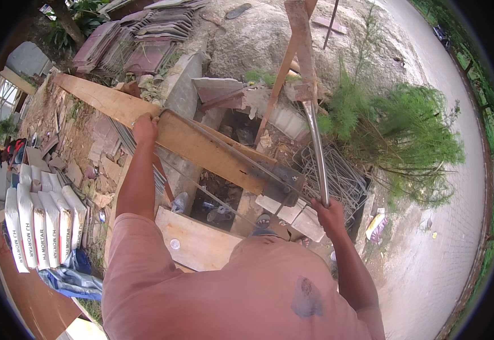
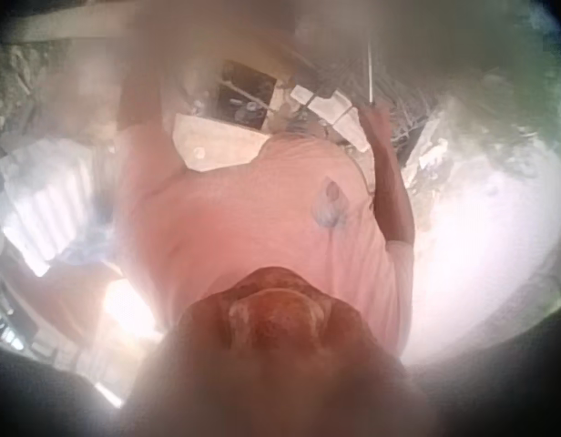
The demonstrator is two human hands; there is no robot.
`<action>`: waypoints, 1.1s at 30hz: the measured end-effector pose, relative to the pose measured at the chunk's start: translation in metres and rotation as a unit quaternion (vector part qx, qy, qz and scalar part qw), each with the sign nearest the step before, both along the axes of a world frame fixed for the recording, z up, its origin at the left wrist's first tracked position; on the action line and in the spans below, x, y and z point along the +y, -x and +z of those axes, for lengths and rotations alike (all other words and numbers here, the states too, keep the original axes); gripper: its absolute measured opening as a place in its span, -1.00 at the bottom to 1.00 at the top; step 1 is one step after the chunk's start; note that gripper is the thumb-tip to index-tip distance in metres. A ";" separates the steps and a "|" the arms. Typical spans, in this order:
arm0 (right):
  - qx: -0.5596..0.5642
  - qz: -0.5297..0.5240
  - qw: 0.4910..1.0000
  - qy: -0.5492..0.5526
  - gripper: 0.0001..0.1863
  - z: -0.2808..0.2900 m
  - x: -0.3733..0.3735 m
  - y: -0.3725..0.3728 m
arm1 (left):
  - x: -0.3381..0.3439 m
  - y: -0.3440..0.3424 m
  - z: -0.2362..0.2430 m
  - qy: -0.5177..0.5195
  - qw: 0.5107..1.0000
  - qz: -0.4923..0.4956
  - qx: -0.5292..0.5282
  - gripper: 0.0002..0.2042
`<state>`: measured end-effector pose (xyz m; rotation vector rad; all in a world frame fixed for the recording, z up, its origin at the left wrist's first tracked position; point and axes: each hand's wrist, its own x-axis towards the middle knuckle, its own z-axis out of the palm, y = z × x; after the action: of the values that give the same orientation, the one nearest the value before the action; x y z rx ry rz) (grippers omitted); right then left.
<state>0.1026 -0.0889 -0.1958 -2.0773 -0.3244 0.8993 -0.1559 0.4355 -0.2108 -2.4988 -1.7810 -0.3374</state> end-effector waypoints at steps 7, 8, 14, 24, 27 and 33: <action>-0.219 -0.006 0.974 0.052 -0.69 -0.012 -0.078 -0.040 | -0.035 -0.007 -0.007 0.050 0.998 -0.009 0.036 -0.40; -0.252 0.010 0.963 0.096 -0.71 -0.007 -0.090 -0.054 | -0.039 -0.008 -0.015 0.030 0.998 -0.007 0.053 -0.35; -0.520 0.265 0.784 0.210 -0.79 0.036 -0.096 -0.151 | -0.052 -0.032 -0.024 0.057 0.991 0.054 0.108 -0.21; -0.545 0.494 0.656 0.171 -0.89 0.077 0.022 -0.236 | -0.049 -0.026 -0.028 0.034 0.986 0.064 0.150 -0.20; -0.542 0.535 0.619 0.193 -0.89 0.083 0.058 -0.246 | -0.050 -0.027 -0.028 0.025 0.984 0.064 0.163 -0.20; -0.513 0.596 0.583 0.203 -0.85 0.083 0.102 -0.253 | -0.052 -0.031 -0.025 0.017 0.982 0.072 0.172 -0.21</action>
<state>0.3555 0.0130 -0.1124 -2.4444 -2.5752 0.2092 -0.1250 0.3831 -0.2353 -2.2583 -1.8164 0.1261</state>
